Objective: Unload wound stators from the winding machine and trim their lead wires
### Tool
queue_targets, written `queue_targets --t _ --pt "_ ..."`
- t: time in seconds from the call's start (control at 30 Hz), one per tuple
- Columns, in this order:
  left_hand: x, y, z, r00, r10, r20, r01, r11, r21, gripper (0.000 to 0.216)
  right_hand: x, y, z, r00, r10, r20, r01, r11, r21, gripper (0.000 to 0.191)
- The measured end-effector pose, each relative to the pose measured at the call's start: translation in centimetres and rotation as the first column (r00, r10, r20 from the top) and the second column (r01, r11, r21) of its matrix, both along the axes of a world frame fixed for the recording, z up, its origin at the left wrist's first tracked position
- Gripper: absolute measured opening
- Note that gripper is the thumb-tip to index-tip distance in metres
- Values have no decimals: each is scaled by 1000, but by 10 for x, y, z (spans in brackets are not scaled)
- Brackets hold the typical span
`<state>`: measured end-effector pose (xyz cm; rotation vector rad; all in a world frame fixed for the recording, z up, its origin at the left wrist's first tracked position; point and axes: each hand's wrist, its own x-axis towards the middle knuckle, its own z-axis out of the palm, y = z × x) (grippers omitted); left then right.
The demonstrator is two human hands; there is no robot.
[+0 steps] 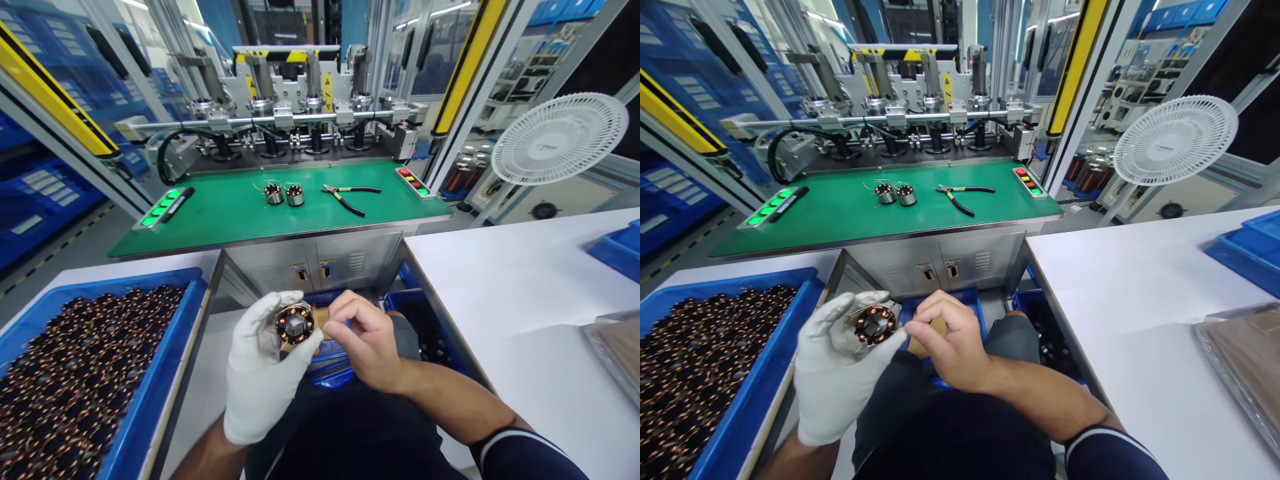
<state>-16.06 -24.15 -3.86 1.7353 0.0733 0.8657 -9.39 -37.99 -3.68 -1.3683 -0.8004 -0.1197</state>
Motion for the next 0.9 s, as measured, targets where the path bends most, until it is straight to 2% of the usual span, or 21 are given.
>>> queue_targets --t 0.1,0.17,0.3,0.37,0.43,0.5,0.57,0.6,0.67,0.73,0.8,0.87,0.9 --pt "-1 -2 2 999 31 -43 -32 999 -37 64 0 -1 -2 971 91 -222 -85 996 37 19" --pt "-4 -1 -1 994 50 -96 -48 999 25 60 4 -1 2 944 149 -294 -137 989 60 18" --pt "-10 0 -15 981 78 -180 -47 984 171 55 6 6 6 859 267 -437 -244 963 110 30" --pt "-11 -1 -18 985 83 -148 -55 981 187 55 2 10 2 804 266 -532 -203 963 175 35" --pt "-12 -2 -17 992 78 -97 -60 983 172 56 -1 10 -2 791 224 -570 -127 970 207 35" --pt "-12 -2 -14 994 63 -92 -46 984 171 56 0 5 1 868 159 -471 -98 984 150 27" --pt "-12 1 -11 986 35 -163 -1 979 203 58 9 -4 12 968 119 -223 -120 993 9 18" --pt "-12 2 -10 978 23 -207 24 975 222 60 14 -8 19 988 133 -82 -140 987 -79 22" --pt "-12 5 -10 963 8 -271 62 967 248 65 25 -14 32 968 226 111 -194 951 -241 32" --pt "-12 5 -10 958 5 -288 74 962 264 67 32 -16 40 937 313 155 -251 912 -325 30" --pt "-12 3 -11 952 -9 -306 97 957 275 66 32 -13 41 938 325 117 -276 909 -311 17" --pt "-13 0 -11 955 -25 -296 111 954 277 64 26 -8 36 974 226 36 -213 953 -214 5" --pt "-14 -1 -11 961 -27 -276 103 958 268 63 22 -6 33 990 140 -11 -140 978 -153 9"
